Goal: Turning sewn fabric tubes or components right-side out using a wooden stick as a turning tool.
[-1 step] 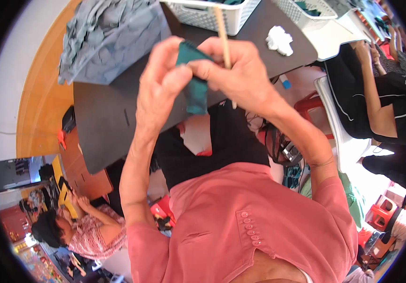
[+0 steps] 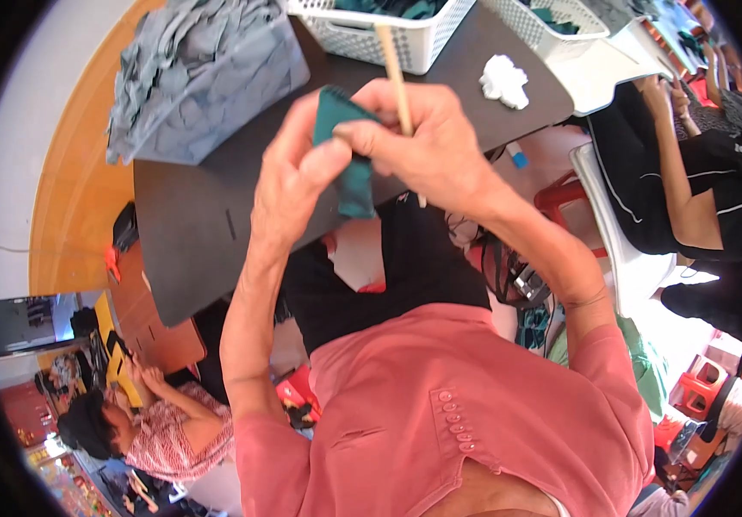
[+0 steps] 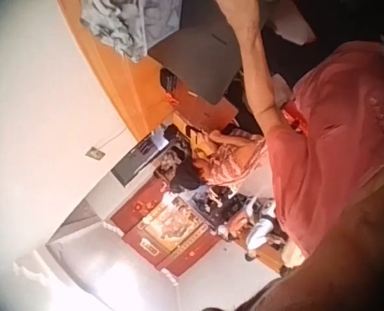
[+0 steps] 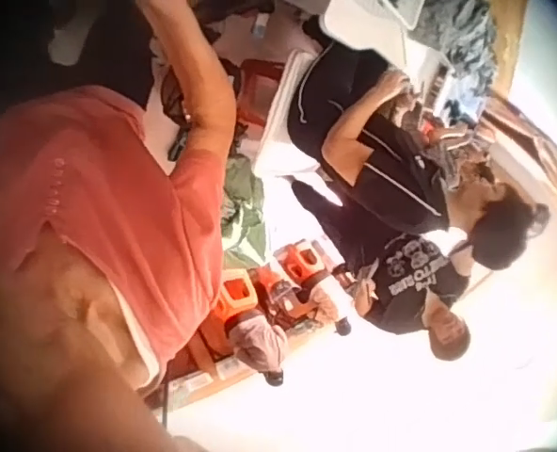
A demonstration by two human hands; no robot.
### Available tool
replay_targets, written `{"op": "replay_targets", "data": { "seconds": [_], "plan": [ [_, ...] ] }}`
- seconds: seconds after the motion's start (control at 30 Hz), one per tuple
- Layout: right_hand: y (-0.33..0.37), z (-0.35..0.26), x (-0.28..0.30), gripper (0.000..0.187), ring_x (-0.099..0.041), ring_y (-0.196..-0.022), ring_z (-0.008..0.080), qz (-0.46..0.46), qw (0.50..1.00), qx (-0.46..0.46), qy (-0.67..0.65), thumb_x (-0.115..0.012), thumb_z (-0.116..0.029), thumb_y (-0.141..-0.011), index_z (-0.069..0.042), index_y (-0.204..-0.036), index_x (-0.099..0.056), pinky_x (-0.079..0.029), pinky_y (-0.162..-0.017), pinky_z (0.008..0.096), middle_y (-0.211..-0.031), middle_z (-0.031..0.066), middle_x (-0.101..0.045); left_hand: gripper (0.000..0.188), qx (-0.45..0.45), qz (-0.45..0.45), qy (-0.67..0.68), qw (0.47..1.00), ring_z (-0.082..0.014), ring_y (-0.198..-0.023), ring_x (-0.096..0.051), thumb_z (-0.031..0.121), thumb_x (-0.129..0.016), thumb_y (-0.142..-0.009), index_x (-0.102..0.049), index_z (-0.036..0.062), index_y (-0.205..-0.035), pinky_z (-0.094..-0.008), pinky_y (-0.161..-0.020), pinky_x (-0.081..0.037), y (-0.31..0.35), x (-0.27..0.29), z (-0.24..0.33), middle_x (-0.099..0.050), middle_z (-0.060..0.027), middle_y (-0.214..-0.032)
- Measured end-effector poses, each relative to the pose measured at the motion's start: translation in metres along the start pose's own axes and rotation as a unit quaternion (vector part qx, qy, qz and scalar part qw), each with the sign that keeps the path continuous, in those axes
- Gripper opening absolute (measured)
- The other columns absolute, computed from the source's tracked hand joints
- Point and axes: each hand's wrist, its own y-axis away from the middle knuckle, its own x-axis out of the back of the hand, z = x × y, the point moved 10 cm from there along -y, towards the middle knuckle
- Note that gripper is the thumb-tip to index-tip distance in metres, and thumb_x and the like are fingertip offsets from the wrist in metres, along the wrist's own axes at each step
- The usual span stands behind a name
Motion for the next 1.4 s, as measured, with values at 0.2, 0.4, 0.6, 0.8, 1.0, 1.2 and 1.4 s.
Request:
{"op": "replay_targets", "data": {
  "seconds": [0.2,0.4,0.6,0.8,1.0,1.2,1.4],
  "plan": [
    [-0.010,-0.015,0.016,0.011,-0.049,-0.056,0.0043,0.030,0.997,0.052,0.052,-0.063,-0.011,-0.086,-0.001,-0.084,-0.061,-0.040,-0.048,0.0212,-0.064,-0.0019,-0.055,0.026,0.131,-0.202,-0.099,0.966,-0.0080,-0.060,-0.056,0.026,-0.058,-0.088,-0.066,0.0014,-0.085,-0.0229,-0.053,-0.044,0.030,-0.004,-0.034,-0.061,-0.0005,-0.070],
    [-0.047,-0.037,0.059,0.011,-0.044,-0.056,0.0038,0.117,0.979,0.098,0.132,-0.064,-0.011,-0.083,-0.002,-0.078,-0.061,-0.036,-0.049,0.0231,-0.060,-0.0040,-0.050,0.029,0.148,-0.162,-0.047,0.974,-0.0150,-0.061,-0.058,0.025,-0.053,-0.092,-0.061,-0.0017,-0.084,-0.0275,-0.059,-0.047,0.057,0.026,-0.056,-0.061,-0.0095,-0.069],
    [-0.100,-0.134,0.072,0.022,-0.057,-0.057,0.0239,0.221,0.882,0.172,0.378,-0.060,-0.018,-0.082,0.002,-0.090,-0.064,-0.046,-0.058,0.0339,-0.060,0.0155,-0.056,0.030,0.094,-0.094,-0.033,0.991,-0.0161,-0.070,-0.059,0.024,-0.049,-0.095,-0.059,-0.0017,-0.084,-0.0276,-0.066,-0.046,0.059,0.050,-0.052,-0.060,-0.0111,-0.069],
    [-0.133,-0.156,0.072,0.020,-0.060,-0.070,0.0388,0.186,0.805,0.391,0.407,-0.056,-0.017,-0.081,-0.005,-0.094,-0.065,-0.048,-0.066,0.0431,-0.078,0.0211,-0.062,0.026,0.063,-0.062,-0.058,0.994,-0.0134,-0.060,-0.056,0.018,-0.045,-0.095,-0.059,-0.0033,-0.088,-0.0269,-0.057,-0.048,0.055,0.064,-0.040,-0.060,-0.0094,-0.074],
    [-0.154,-0.154,0.093,0.023,-0.062,-0.075,0.0379,0.284,0.714,0.293,0.569,-0.053,-0.020,-0.083,-0.004,-0.093,-0.065,-0.048,-0.068,0.0438,-0.078,0.0210,-0.063,0.021,0.034,-0.076,-0.111,0.990,-0.0094,-0.065,-0.055,0.015,-0.047,-0.094,-0.061,-0.0005,-0.091,-0.0221,-0.062,-0.044,0.050,0.069,-0.024,-0.059,-0.0040,-0.073],
    [-0.184,-0.089,0.079,0.025,-0.061,-0.060,0.0262,0.081,0.627,0.146,0.761,-0.067,-0.029,-0.076,-0.005,-0.079,-0.065,-0.048,-0.058,0.0365,-0.068,0.0112,-0.063,0.009,-0.162,0.043,-0.314,0.935,-0.0114,-0.076,-0.053,0.004,-0.051,-0.089,-0.059,0.0005,-0.091,-0.0254,-0.070,-0.044,0.015,0.089,0.057,-0.059,-0.0043,-0.087],
    [-0.132,-0.051,0.041,0.024,-0.062,-0.082,0.0338,0.056,0.650,0.170,0.739,-0.058,-0.028,-0.084,-0.007,-0.092,-0.063,-0.050,-0.069,0.0448,-0.093,0.0141,-0.058,0.008,-0.389,0.126,-0.524,0.747,-0.0281,-0.081,-0.057,0.002,-0.055,-0.082,-0.059,0.0019,-0.089,-0.0351,-0.071,-0.046,-0.043,0.114,0.145,-0.059,-0.0137,-0.083]
  ]
}}
